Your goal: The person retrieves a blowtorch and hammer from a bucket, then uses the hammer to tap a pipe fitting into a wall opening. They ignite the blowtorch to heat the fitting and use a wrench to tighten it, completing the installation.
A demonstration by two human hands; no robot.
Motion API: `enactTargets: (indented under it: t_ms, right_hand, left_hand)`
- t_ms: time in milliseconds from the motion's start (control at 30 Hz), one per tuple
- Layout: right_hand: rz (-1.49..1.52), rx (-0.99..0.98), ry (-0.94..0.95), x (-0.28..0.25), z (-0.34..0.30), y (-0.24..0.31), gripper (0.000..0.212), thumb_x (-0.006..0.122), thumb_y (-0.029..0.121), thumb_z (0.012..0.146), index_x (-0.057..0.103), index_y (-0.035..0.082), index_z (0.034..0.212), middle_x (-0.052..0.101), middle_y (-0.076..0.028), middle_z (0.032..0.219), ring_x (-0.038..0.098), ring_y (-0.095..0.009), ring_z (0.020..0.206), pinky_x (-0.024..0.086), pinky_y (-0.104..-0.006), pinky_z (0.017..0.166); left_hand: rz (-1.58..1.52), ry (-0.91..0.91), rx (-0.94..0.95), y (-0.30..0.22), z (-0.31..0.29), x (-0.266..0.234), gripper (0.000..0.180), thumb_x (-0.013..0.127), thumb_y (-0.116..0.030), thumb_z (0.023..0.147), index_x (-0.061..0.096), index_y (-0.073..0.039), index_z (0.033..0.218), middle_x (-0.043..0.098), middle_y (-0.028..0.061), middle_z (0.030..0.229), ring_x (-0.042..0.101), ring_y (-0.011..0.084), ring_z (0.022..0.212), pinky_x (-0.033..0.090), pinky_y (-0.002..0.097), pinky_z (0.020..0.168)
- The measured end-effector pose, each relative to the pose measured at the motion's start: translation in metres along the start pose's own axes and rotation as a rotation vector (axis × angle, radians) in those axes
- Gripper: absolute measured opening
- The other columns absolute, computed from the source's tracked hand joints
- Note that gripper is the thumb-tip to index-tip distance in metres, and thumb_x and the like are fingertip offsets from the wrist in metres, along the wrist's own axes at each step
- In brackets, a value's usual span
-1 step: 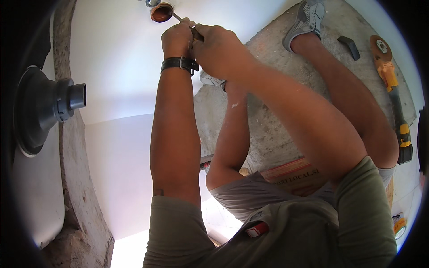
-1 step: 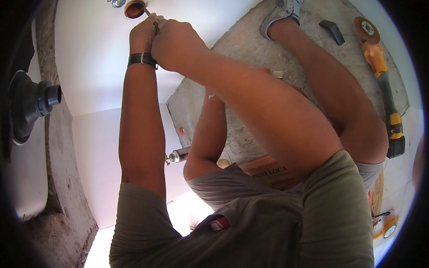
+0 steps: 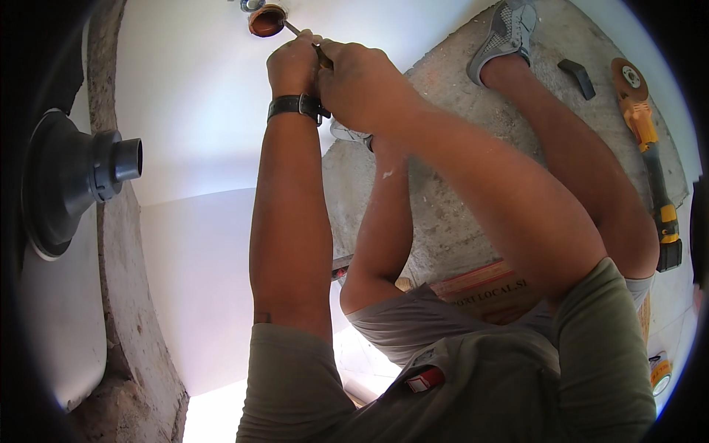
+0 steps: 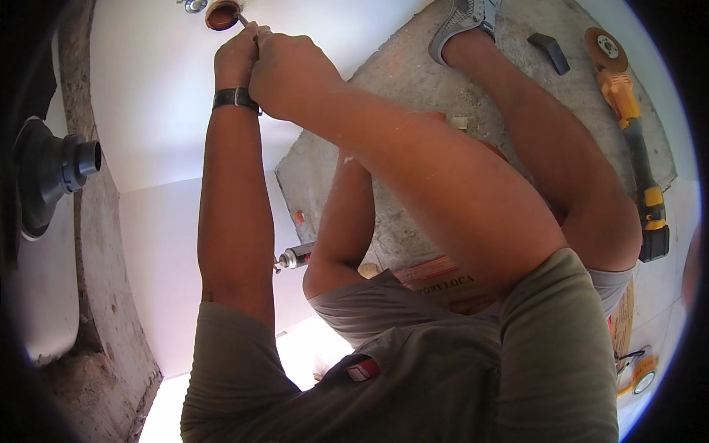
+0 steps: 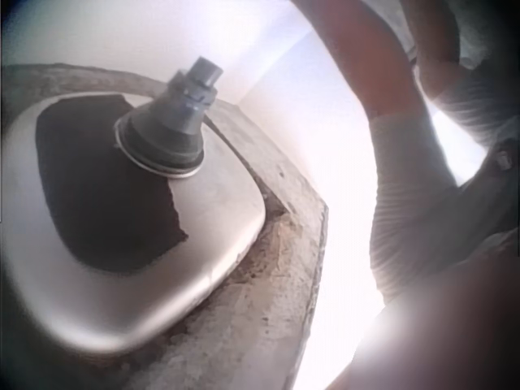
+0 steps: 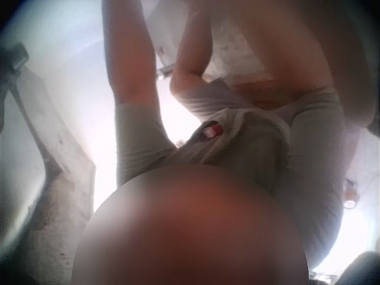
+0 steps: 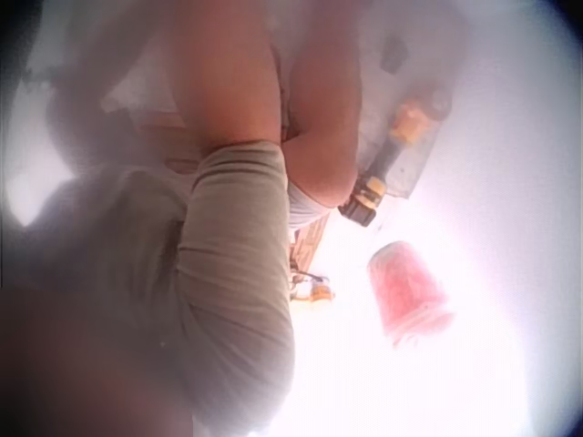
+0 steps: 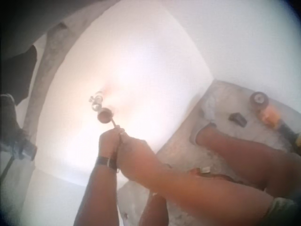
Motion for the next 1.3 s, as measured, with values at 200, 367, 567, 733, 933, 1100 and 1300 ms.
enactTargets:
  t_ms: [200, 367, 567, 733, 933, 1100, 1300]
  right_hand:
    - [-0.104, -0.051, -0.037, -0.003, 0.0, 0.003, 0.029, 0.054, 0.018, 0.092, 0.066, 0.0, 0.113, 0.072, -0.019, 0.091, 0.071, -0.031, 0.08, 0.057, -0.039, 0.072]
    - [0.51, 0.184, 0.019, 0.01, 0.012, -0.014, 0.025, 0.056, 0.021, 0.093, 0.069, 0.001, 0.101, 0.069, -0.016, 0.081, 0.065, -0.028, 0.068, 0.053, -0.0385, 0.066]
    - [-0.192, -0.046, -0.041, 0.005, 0.015, 0.003, 0.026, 0.056, 0.019, 0.093, 0.07, 0.002, 0.107, 0.07, -0.018, 0.083, 0.071, -0.028, 0.081, 0.056, -0.0408, 0.074]
    - [-0.403, -0.154, -0.18, 0.003, -0.004, 0.017, 0.022, 0.057, 0.013, 0.089, 0.067, 0.001, 0.105, 0.071, -0.017, 0.087, 0.072, -0.029, 0.082, 0.058, -0.0385, 0.072]
    - [0.58, 0.189, 0.12, 0.004, 0.014, -0.021, 0.03, 0.057, 0.017, 0.09, 0.066, 0.002, 0.114, 0.065, -0.01, 0.08, 0.06, -0.015, 0.064, 0.05, -0.0308, 0.059]
    - [0.207, 0.043, -0.017, -0.006, 0.013, -0.017, 0.033, 0.056, 0.02, 0.092, 0.066, -0.002, 0.114, 0.064, -0.011, 0.076, 0.057, -0.017, 0.061, 0.05, -0.032, 0.063]
    - [0.042, -0.068, -0.024, -0.004, 0.004, -0.007, 0.033, 0.053, 0.013, 0.089, 0.065, -0.002, 0.116, 0.071, -0.025, 0.094, 0.071, -0.038, 0.086, 0.057, -0.0426, 0.082]
  left_hand:
    - [-0.167, 0.02, -0.027, 0.005, 0.003, 0.004, 0.032, 0.073, -0.029, 0.088, 0.071, 0.003, 0.087, 0.069, 0.0062, 0.079, 0.061, 0.0155, 0.065, 0.046, 0.0286, 0.059]
    - [0.023, 0.012, 0.006, -0.017, 0.003, -0.001, 0.03, 0.073, -0.027, 0.087, 0.071, 0.003, 0.088, 0.07, 0.0066, 0.079, 0.062, 0.0168, 0.066, 0.048, 0.0316, 0.062]
    - [-0.184, 0.092, -0.091, -0.01, -0.003, 0.005, 0.029, 0.071, -0.026, 0.088, 0.073, 0.002, 0.095, 0.071, 0.0072, 0.083, 0.064, 0.0174, 0.068, 0.05, 0.0317, 0.064]
    - [-0.242, 0.18, -0.052, 0.001, -0.002, 0.011, 0.027, 0.072, -0.02, 0.089, 0.071, 0.005, 0.101, 0.071, 0.0081, 0.086, 0.065, 0.0174, 0.069, 0.051, 0.0299, 0.063]
    - [-0.369, 0.028, -0.03, 0.002, 0.006, 0.009, 0.023, 0.071, -0.016, 0.09, 0.07, 0.006, 0.096, 0.069, 0.0084, 0.081, 0.065, 0.018, 0.068, 0.05, 0.0287, 0.061]
    - [0.023, -0.213, 0.214, -0.02, 0.01, -0.021, 0.023, 0.072, -0.019, 0.087, 0.072, 0.002, 0.097, 0.069, 0.0087, 0.078, 0.065, 0.0194, 0.068, 0.051, 0.0327, 0.062]
    - [0.927, -0.358, 0.786, -0.075, 0.002, -0.023, 0.032, 0.062, -0.036, 0.09, 0.075, -0.013, 0.108, 0.075, 0.0133, 0.098, 0.072, 0.0334, 0.09, 0.056, 0.0407, 0.084]
Point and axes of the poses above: each hand's wrist, its own z-axis towards the middle knuckle, its own x-axis out of the palm, y = z × x, the point moved 9 cm from there along z, towards the middle knuckle
